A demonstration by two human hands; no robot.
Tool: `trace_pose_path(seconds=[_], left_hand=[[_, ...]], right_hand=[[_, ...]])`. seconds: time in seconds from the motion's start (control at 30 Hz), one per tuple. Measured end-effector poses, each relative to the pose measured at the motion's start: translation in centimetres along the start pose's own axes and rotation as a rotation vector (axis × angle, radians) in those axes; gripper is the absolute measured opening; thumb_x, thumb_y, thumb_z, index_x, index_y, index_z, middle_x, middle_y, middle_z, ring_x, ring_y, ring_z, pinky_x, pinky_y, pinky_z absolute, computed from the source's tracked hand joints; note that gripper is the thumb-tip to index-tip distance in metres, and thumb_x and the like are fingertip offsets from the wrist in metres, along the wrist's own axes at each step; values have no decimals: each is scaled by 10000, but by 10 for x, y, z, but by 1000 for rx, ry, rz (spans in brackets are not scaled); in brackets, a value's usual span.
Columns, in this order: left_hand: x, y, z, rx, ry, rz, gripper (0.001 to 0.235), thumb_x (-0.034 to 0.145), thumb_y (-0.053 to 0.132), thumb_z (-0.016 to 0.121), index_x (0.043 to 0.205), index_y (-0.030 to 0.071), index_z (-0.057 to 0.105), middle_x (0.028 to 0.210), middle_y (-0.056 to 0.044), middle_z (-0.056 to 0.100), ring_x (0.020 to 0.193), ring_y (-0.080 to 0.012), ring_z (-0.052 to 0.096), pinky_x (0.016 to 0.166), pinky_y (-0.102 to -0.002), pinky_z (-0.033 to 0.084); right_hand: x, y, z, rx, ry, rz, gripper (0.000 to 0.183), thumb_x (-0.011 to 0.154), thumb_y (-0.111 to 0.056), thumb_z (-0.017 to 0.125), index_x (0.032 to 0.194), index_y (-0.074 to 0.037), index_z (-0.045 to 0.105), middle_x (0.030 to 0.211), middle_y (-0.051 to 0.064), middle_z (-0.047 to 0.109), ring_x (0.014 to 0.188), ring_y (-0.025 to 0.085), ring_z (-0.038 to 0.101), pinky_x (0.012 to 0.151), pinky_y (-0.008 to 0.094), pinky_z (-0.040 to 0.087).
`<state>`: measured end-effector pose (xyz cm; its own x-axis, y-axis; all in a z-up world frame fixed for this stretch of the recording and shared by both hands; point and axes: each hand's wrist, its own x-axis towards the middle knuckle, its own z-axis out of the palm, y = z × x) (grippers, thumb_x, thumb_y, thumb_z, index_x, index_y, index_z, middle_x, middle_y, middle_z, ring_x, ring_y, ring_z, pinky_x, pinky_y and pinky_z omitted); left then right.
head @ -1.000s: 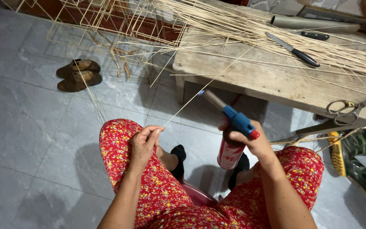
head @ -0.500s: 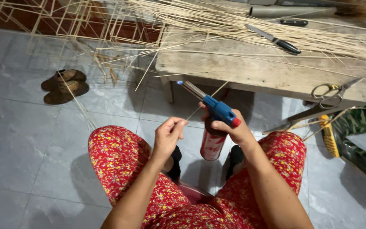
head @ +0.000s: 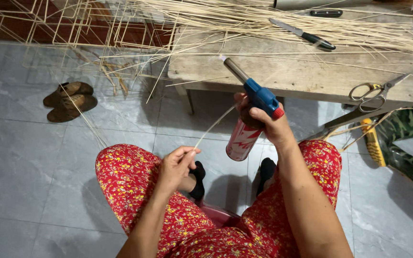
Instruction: The person sits on the floor and uses a handheld blowtorch to heat thin bamboo sticks one by one. They pick up a stick from a pile on a low wooden table, apply the flame along its length, and then place it back down. The process is repeated continuously throughout the clip.
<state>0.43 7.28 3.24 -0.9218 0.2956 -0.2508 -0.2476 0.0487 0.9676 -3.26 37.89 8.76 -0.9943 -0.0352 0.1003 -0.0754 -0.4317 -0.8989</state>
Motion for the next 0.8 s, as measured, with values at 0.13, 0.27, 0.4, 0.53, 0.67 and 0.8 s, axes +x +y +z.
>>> trace_pose_path(seconds=[0.13, 0.27, 0.4, 0.53, 0.67, 0.8], left_hand=[[6, -7, -14, 17, 78, -22, 198, 1000, 176, 631, 1108, 65, 755, 672, 33, 601, 488, -7, 405, 419, -184, 299], [17, -12, -19, -62, 114, 4, 192, 1003, 171, 630, 1103, 60, 750, 679, 25, 608, 486, -4, 392, 420, -182, 289], [20, -18, -21, -51, 141, -6, 198, 1000, 176, 629, 1109, 65, 753, 674, 18, 612, 483, -4, 396, 412, -184, 294], [22, -24, -23, -64, 144, 9, 193, 1002, 178, 636, 1107, 65, 752, 674, 18, 615, 480, -5, 398, 411, -182, 298], [25, -26, -22, -91, 144, -9, 196, 998, 189, 643, 1105, 67, 752, 671, 18, 611, 474, -6, 388, 405, -182, 292], [25, -25, -21, -98, 146, -29, 201, 989, 202, 653, 1105, 70, 750, 669, 19, 606, 471, -8, 377, 400, -183, 282]], right_hand=[[-3, -4, 4, -20, -119, 32, 617, 815, -232, 838, 1332, 5, 598, 1343, 129, 673, 1143, 242, 687, 1017, 389, 536], [-17, -5, 3, -163, -159, 106, 638, 815, -227, 851, 1361, 15, 629, 1265, 110, 685, 1131, 169, 646, 1014, 327, 490], [-23, -8, -4, -394, -99, 165, 475, 802, -260, 853, 1162, 16, 713, 1140, 96, 751, 1056, 162, 685, 973, 320, 518], [-30, -9, -5, -502, -86, 281, 417, 779, -274, 845, 1104, -29, 754, 1028, 58, 777, 971, 149, 696, 910, 322, 544], [-35, -5, 3, -532, -171, 373, 393, 788, -273, 837, 1088, -30, 761, 1006, 40, 779, 956, 137, 693, 905, 317, 542], [-36, 2, 10, -524, -211, 400, 384, 787, -266, 841, 1076, -25, 768, 1011, 50, 787, 954, 133, 694, 899, 322, 552]])
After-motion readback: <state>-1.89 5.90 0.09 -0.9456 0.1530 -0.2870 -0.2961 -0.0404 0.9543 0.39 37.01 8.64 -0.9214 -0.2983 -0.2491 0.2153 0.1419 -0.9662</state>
